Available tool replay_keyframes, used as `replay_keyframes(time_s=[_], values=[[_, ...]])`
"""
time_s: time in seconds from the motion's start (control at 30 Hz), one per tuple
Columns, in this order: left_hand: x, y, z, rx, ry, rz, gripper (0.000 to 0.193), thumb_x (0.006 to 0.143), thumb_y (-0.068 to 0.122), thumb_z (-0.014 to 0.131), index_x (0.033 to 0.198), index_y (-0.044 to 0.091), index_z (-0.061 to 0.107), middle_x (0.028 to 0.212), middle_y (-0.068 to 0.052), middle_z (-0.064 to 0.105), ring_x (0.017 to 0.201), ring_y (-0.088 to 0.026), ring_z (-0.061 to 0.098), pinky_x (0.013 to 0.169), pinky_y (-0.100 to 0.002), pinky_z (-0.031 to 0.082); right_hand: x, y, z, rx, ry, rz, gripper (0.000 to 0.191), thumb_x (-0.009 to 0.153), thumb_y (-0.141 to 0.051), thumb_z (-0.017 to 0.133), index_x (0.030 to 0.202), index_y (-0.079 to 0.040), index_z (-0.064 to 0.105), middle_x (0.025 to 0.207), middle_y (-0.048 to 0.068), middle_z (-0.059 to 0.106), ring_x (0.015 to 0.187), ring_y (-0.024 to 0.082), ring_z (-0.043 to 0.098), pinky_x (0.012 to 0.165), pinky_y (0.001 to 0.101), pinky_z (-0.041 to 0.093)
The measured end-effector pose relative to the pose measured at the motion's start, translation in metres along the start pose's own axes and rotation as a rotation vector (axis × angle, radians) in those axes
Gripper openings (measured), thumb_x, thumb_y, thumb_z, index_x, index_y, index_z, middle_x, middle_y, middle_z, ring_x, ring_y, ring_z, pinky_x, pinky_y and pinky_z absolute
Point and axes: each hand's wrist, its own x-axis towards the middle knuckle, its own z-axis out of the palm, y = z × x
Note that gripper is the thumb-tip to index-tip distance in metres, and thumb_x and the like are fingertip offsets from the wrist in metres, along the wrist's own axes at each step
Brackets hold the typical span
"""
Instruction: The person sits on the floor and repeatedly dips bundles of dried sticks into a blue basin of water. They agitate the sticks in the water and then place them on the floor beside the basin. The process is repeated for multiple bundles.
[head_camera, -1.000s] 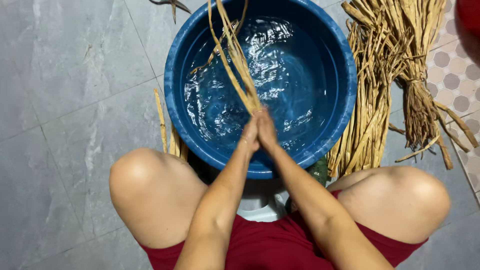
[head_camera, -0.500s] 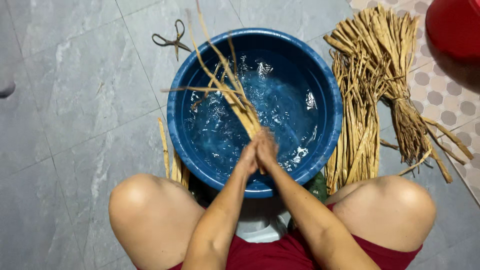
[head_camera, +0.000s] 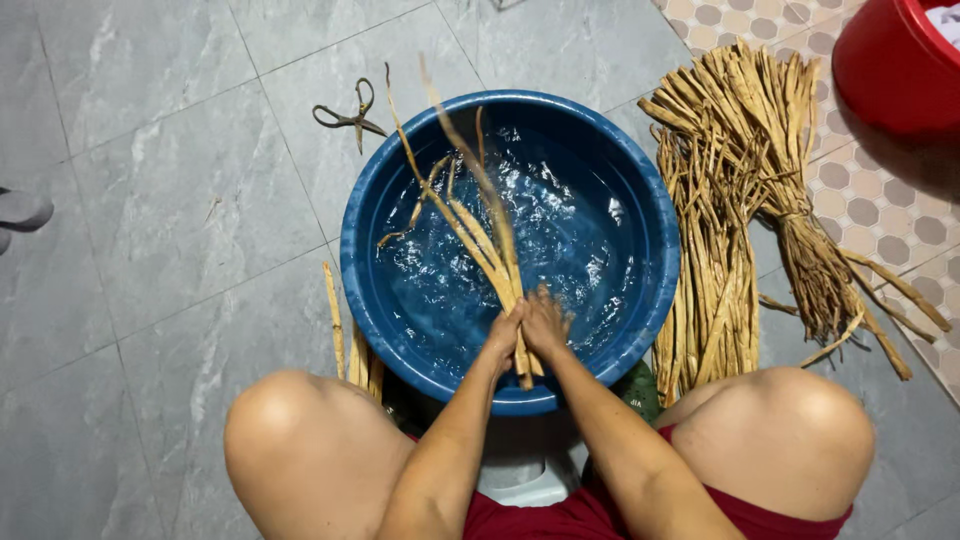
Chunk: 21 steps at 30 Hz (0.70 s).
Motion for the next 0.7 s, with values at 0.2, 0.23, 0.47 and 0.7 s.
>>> replay_keyframes(time_s=[0.2, 0.23, 0.47, 0.7], values=[[-0.014, 0.019, -0.009, 0.947, 0.228, -0.002, 0.048, 0.106, 0.041, 0.054, 0.12, -0.001, 0.072, 0.099, -0.024, 0.073, 0.09, -0.037, 0.068, 0.08, -0.048, 0.053, 0.018, 0.006, 0.0, 1.067, -0.363, 0.752, 0.054, 0.106, -0.055, 0.059, 0.132, -0.008, 0.064, 0.11, 0.002, 0.059, 0.102, 0.017, 0.054, 0.087, 0.0364, 0.044], [-0.02, 0.02, -0.008, 1.18, 0.224, 0.017, 0.049, 0.105, 0.043, 0.054, 0.117, 0.0, 0.075, 0.102, -0.024, 0.074, 0.099, -0.038, 0.071, 0.087, -0.047, 0.054, 0.018, 0.005, 0.002, 1.078, -0.387, 0.675, 0.048, 0.102, -0.05, 0.063, 0.126, -0.008, 0.065, 0.103, 0.004, 0.062, 0.093, 0.018, 0.056, 0.08, 0.036, 0.046], [-0.045, 0.0, 0.017, 1.558, -0.197, 0.145, 0.046, 0.092, 0.041, 0.064, 0.12, 0.006, 0.068, 0.11, -0.022, 0.073, 0.104, -0.037, 0.069, 0.092, -0.05, 0.051, 0.014, 0.032, 0.0, 1.177, -0.37, 1.069, 0.021, 0.087, -0.014, 0.073, 0.103, -0.001, 0.068, 0.078, 0.015, 0.073, 0.065, 0.027, 0.069, 0.054, 0.0367, 0.058], [-0.002, 0.045, -0.014, 0.037, -0.017, -0.088, 0.054, 0.096, 0.049, 0.058, 0.133, 0.01, 0.065, 0.123, -0.015, 0.069, 0.113, -0.029, 0.063, 0.089, -0.043, 0.053, 0.024, -0.025, 0.01, 0.87, -0.121, 0.508, 0.036, 0.095, -0.038, 0.07, 0.101, -0.002, 0.071, 0.079, 0.008, 0.073, 0.07, 0.019, 0.067, 0.061, 0.0352, 0.054]])
